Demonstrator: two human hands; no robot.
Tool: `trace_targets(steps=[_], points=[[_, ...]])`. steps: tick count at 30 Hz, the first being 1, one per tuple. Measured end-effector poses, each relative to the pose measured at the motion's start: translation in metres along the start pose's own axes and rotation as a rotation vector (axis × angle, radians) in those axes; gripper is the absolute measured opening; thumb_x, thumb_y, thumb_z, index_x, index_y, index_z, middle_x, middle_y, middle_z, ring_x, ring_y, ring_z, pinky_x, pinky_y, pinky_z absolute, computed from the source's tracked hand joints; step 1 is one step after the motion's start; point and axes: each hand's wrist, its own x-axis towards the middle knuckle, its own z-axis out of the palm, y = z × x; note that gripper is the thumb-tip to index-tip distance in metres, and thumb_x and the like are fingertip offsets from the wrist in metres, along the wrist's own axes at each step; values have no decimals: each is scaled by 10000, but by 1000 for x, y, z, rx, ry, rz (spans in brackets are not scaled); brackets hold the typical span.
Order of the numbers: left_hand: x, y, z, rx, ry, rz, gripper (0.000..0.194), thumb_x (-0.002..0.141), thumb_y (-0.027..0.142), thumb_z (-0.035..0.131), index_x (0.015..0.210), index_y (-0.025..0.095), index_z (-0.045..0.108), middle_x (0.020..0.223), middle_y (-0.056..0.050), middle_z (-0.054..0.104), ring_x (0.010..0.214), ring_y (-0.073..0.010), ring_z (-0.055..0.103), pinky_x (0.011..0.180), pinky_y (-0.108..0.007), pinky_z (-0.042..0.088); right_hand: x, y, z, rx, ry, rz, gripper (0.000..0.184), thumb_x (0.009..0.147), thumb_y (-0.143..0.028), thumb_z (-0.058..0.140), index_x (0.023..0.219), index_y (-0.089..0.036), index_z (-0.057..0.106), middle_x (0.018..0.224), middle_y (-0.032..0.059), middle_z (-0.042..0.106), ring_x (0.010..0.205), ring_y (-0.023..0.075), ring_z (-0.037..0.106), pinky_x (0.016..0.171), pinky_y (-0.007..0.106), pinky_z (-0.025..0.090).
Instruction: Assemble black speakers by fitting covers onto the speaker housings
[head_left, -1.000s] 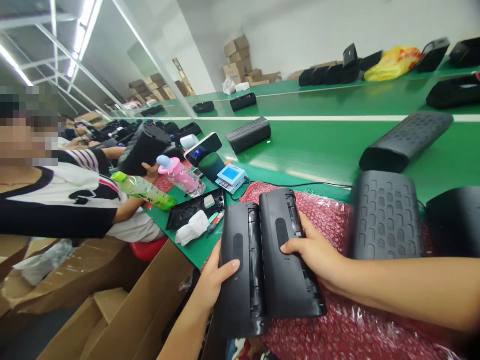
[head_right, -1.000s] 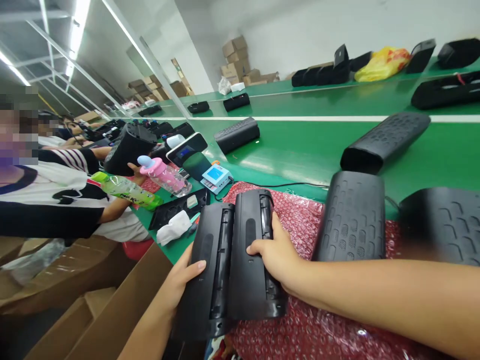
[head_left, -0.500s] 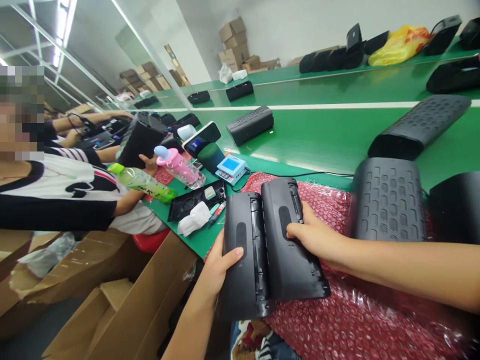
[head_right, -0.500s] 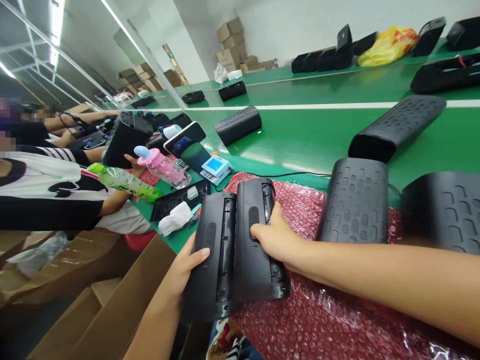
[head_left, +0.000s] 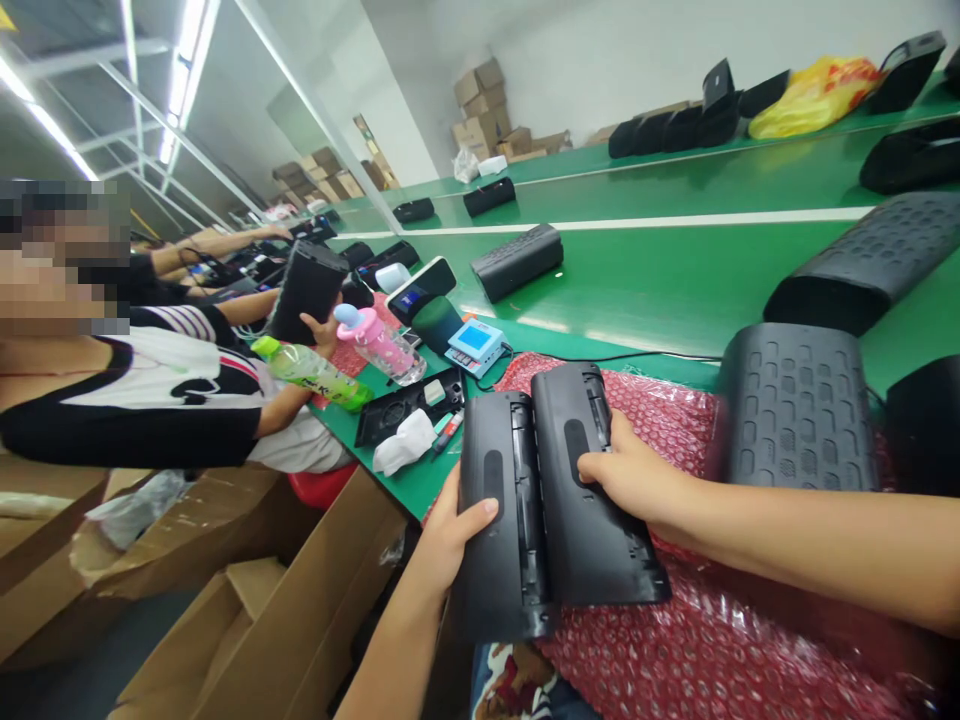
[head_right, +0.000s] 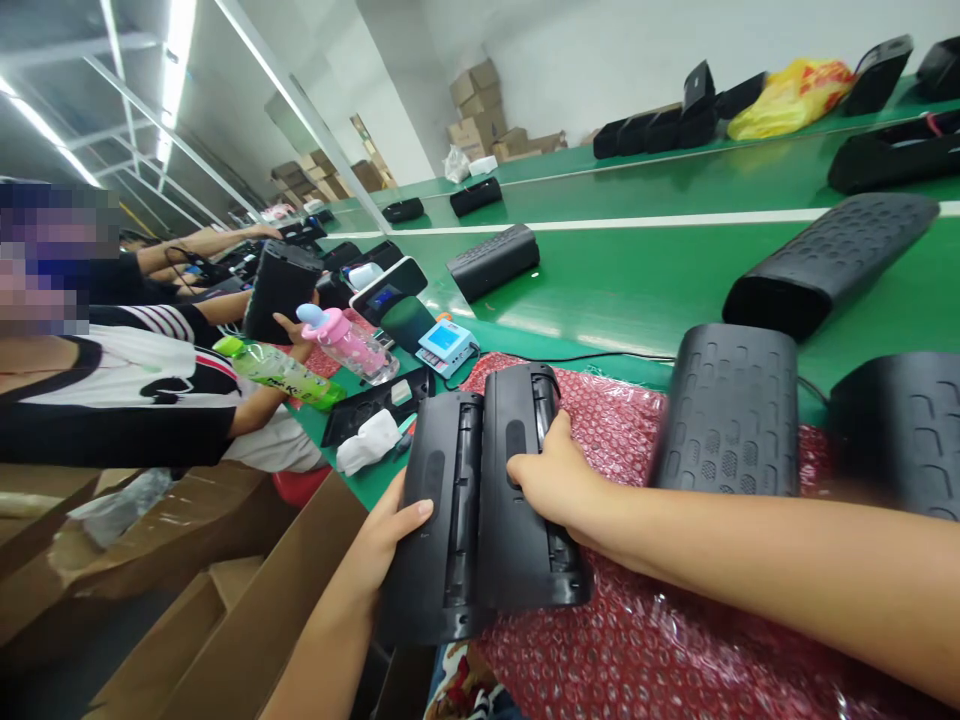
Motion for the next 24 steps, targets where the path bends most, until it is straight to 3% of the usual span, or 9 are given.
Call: trace_targets(steps=[6,11,14,19,24], points=[[2,-4,-2,-33,14,28,963,629,346,822,1475,200,386,1324,-105,629,1128,-324,630,859,-344,526,3,6,1,-35,-22,-44,756,587,-202,567,1310,-170,346,763,28,578,621,233,599,499,301,480],[2,-9,-6,-56,-35,19,1008,588,330,840,1479,240,377,1341,-97,609,1103,-310,627,862,-352,510,12,18,0,-122,14,-118,634,612,-252,577,1220,-208,403,936,75,629,724,247,636,575,311,500],[2,-9,-6,-69,-28,11,1046,553,306,845,1481,232,368,1245,-94,649,993,-268,646,821,-340,506,18,21,-2,-166,-5,-124,604,619,-280,584,1196,-228,412,985,89,632,758,261,642,606,327,512],[1,-7,-3,-76,-19,4,1011,518,287,832,1438,207,421,1129,-86,672,867,-229,638,718,-311,502,27,21,-7,-201,-13,-124,541,544,-287,582,1067,-242,451,740,41,589,626,249,589,543,321,483],[-1,-4,-1,-74,-30,22,974,540,260,817,1433,203,434,1082,-67,673,853,-201,623,744,-300,497,28,24,-9,-191,-55,-91,598,574,-275,630,1137,-265,428,837,43,621,689,249,630,574,305,512]])
